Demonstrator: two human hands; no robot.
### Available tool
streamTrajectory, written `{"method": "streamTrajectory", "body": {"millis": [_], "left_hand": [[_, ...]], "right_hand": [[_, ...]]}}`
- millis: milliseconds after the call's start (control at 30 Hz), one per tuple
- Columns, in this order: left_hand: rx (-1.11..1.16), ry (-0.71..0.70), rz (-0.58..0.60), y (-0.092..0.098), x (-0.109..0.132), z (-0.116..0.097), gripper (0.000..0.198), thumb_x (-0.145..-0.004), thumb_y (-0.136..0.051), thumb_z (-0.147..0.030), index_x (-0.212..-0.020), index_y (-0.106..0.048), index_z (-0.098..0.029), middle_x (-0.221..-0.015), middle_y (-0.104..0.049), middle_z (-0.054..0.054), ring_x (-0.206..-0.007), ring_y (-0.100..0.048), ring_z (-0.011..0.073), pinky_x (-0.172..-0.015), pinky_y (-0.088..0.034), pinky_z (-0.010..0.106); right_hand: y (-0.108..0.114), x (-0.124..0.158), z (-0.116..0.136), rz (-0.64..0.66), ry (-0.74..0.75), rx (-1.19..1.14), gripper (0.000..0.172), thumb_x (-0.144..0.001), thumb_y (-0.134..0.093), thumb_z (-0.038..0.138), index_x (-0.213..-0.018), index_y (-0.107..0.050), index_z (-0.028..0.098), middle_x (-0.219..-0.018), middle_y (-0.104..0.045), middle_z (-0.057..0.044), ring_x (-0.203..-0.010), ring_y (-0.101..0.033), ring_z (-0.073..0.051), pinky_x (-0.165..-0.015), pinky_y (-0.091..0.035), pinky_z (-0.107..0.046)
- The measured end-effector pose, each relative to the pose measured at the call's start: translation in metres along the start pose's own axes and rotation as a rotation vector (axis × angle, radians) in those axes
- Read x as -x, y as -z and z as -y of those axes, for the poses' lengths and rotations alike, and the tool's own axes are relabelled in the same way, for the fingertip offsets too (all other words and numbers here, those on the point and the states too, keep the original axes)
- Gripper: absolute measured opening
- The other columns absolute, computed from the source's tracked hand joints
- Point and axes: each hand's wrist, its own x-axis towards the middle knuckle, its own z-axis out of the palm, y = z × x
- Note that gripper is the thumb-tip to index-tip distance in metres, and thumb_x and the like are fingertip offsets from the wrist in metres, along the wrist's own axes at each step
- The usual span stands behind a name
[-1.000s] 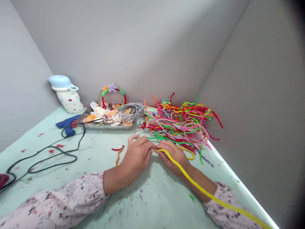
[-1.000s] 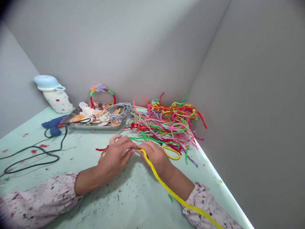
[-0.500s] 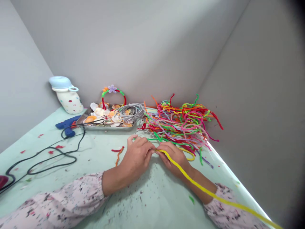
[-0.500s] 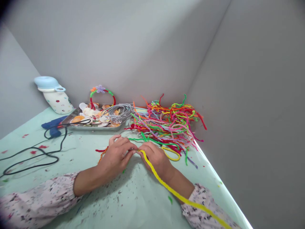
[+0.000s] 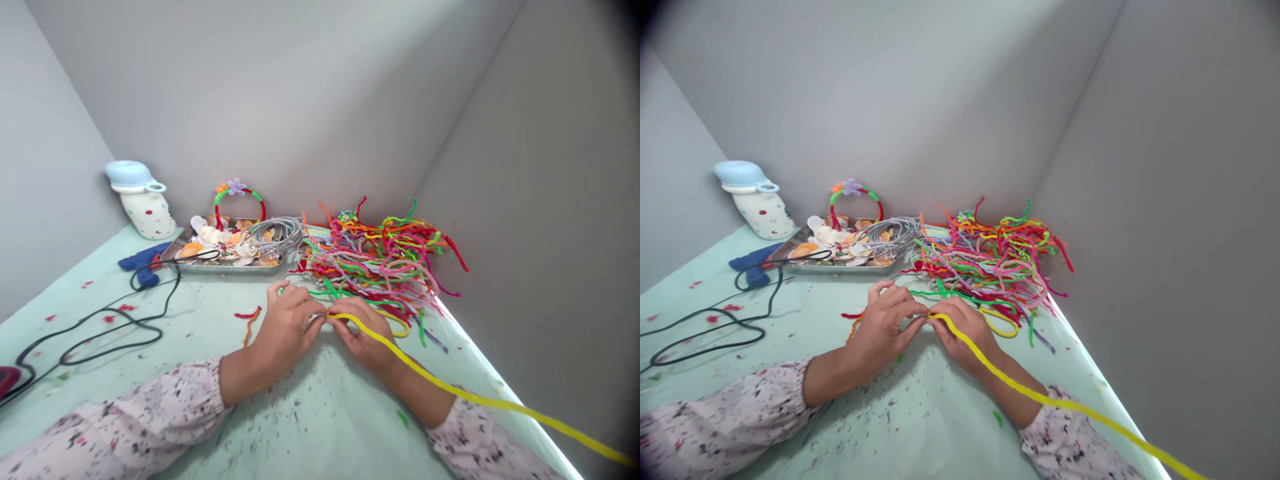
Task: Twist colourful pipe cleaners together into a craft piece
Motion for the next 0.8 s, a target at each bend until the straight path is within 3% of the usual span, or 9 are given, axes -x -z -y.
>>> {"method": "streamTrajectory", "body": {"millis": [133, 433, 800], "left_hand": [[-0.021, -0.018, -0.003, 0.0013, 0.0005, 0.0004, 0.015, -0.089, -0.056, -0.021, -0.086, -0.070, -0.024, -0.078, -0.063, 0.001, -0.080, -0.056, 0.0165, -0.099, -0.028, 0.044], [-0.035, -0.011, 0.022, 0.0019, 0.0012, 0.0023, 0.013, -0.088, -0.057, -0.020, -0.089, -0.070, -0.024, -0.081, -0.064, 0.001, -0.085, -0.056, 0.0182, -0.102, -0.026, 0.046], [0.071, -0.041, 0.060, 0.0044, -0.0009, -0.0017, 0.020, -0.089, -0.051, -0.014, -0.096, -0.068, -0.021, -0.082, -0.062, 0.001, -0.083, -0.055, 0.0162, -0.100, -0.027, 0.044]], "right_hand": [[0.0010, -0.0008, 0.0013, 0.007, -0.003, -0.007, 0.022, -0.089, -0.058, 0.016, -0.110, -0.057, 0.021, -0.095, -0.066, -0.006, -0.088, -0.064, -0.018, -0.075, -0.056, -0.031], [-0.0001, -0.0025, 0.0019, -0.037, 0.025, -0.028, 0.018, -0.089, -0.057, 0.016, -0.105, -0.060, 0.022, -0.092, -0.067, -0.006, -0.087, -0.065, -0.018, -0.076, -0.057, -0.030], [0.0001, 0.0034, -0.0032, -0.026, -0.077, -0.057, 0.016, -0.089, -0.058, 0.016, -0.104, -0.060, 0.021, -0.101, -0.063, -0.007, -0.090, -0.065, -0.017, -0.077, -0.058, -0.031]]}}
